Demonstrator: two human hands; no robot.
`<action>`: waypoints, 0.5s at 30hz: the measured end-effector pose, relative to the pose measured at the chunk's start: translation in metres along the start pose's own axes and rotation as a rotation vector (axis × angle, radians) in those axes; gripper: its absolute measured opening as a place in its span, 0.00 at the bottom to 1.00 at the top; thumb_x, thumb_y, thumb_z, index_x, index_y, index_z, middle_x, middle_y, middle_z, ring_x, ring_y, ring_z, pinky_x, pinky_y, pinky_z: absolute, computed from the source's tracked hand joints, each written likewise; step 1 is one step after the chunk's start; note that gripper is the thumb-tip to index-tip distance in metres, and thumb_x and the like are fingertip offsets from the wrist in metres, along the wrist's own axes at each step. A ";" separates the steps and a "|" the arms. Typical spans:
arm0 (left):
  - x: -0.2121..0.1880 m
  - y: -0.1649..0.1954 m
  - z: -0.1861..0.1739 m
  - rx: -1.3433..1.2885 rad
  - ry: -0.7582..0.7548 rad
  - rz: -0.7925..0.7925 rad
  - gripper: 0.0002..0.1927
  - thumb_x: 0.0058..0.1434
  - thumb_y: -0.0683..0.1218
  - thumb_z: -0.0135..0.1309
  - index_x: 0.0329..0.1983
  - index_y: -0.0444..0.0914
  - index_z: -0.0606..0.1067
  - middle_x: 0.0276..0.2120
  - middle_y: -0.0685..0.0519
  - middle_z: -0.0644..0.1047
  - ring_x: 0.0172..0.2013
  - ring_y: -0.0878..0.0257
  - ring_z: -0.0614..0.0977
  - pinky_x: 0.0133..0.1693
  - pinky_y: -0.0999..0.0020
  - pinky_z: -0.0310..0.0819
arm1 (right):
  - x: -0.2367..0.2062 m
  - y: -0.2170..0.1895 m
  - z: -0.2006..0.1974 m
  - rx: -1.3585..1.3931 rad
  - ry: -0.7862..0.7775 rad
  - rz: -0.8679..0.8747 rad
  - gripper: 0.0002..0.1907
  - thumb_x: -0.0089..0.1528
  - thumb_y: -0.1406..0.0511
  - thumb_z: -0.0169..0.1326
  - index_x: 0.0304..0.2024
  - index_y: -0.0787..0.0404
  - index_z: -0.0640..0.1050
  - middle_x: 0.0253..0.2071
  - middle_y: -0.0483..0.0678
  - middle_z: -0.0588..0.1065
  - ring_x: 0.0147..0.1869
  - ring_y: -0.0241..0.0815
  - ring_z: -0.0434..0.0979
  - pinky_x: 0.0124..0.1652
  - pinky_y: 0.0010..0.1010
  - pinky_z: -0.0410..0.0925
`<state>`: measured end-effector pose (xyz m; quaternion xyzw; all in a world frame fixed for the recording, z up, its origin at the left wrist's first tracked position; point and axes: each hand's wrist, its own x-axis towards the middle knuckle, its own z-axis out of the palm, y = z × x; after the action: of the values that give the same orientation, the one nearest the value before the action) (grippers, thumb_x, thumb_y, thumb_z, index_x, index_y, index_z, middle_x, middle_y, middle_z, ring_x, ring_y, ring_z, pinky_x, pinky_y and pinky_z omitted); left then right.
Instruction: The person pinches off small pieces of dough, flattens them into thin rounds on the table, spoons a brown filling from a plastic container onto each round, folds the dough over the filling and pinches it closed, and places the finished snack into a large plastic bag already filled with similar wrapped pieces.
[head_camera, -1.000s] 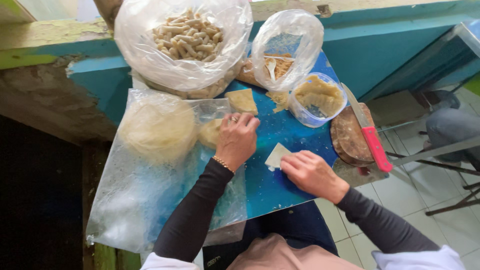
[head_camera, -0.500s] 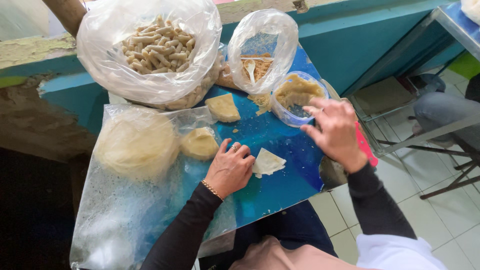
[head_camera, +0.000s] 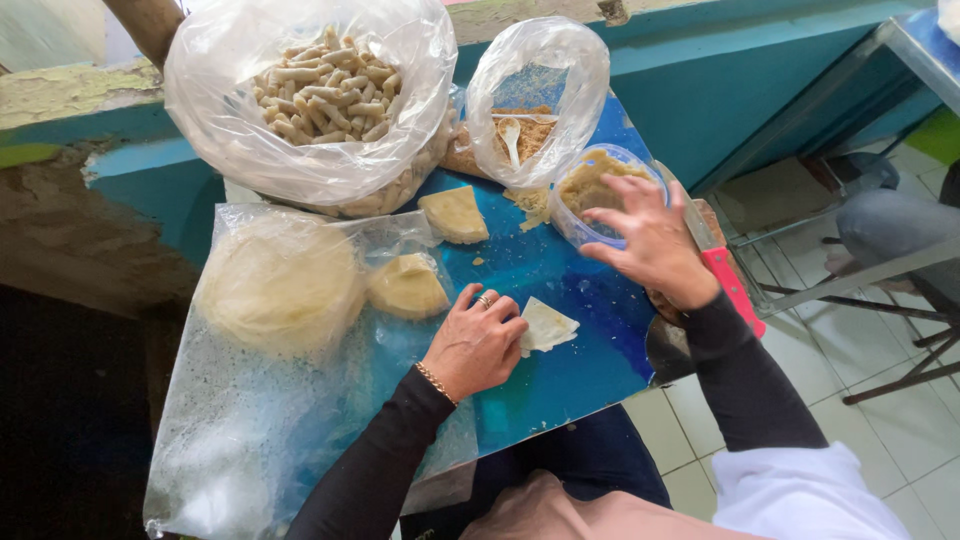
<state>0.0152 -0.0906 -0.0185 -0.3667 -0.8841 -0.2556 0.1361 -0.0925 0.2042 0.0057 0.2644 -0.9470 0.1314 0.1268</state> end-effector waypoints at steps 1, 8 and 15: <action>0.000 0.001 -0.001 0.002 0.003 0.002 0.04 0.52 0.44 0.58 0.31 0.40 0.77 0.37 0.51 0.75 0.43 0.53 0.76 0.58 0.49 0.63 | 0.007 -0.001 0.011 -0.044 -0.031 -0.016 0.22 0.55 0.49 0.64 0.45 0.54 0.85 0.72 0.51 0.63 0.76 0.56 0.52 0.67 0.70 0.35; -0.005 0.000 -0.002 0.013 0.018 0.010 0.04 0.51 0.45 0.58 0.30 0.41 0.77 0.37 0.51 0.75 0.44 0.53 0.76 0.58 0.50 0.63 | 0.010 -0.012 0.026 -0.132 -0.023 0.051 0.13 0.54 0.53 0.65 0.37 0.50 0.86 0.74 0.46 0.62 0.79 0.54 0.51 0.68 0.72 0.33; -0.009 0.000 0.001 0.044 -0.024 0.002 0.04 0.52 0.45 0.57 0.29 0.41 0.77 0.36 0.51 0.74 0.44 0.53 0.76 0.56 0.50 0.63 | -0.031 -0.075 -0.006 -0.127 0.228 -0.141 0.15 0.61 0.65 0.60 0.50 0.46 0.78 0.72 0.45 0.64 0.79 0.51 0.58 0.74 0.66 0.40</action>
<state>0.0215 -0.0955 -0.0235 -0.3678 -0.8907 -0.2313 0.1337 -0.0261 0.1588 0.0158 0.3053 -0.9119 0.0912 0.2588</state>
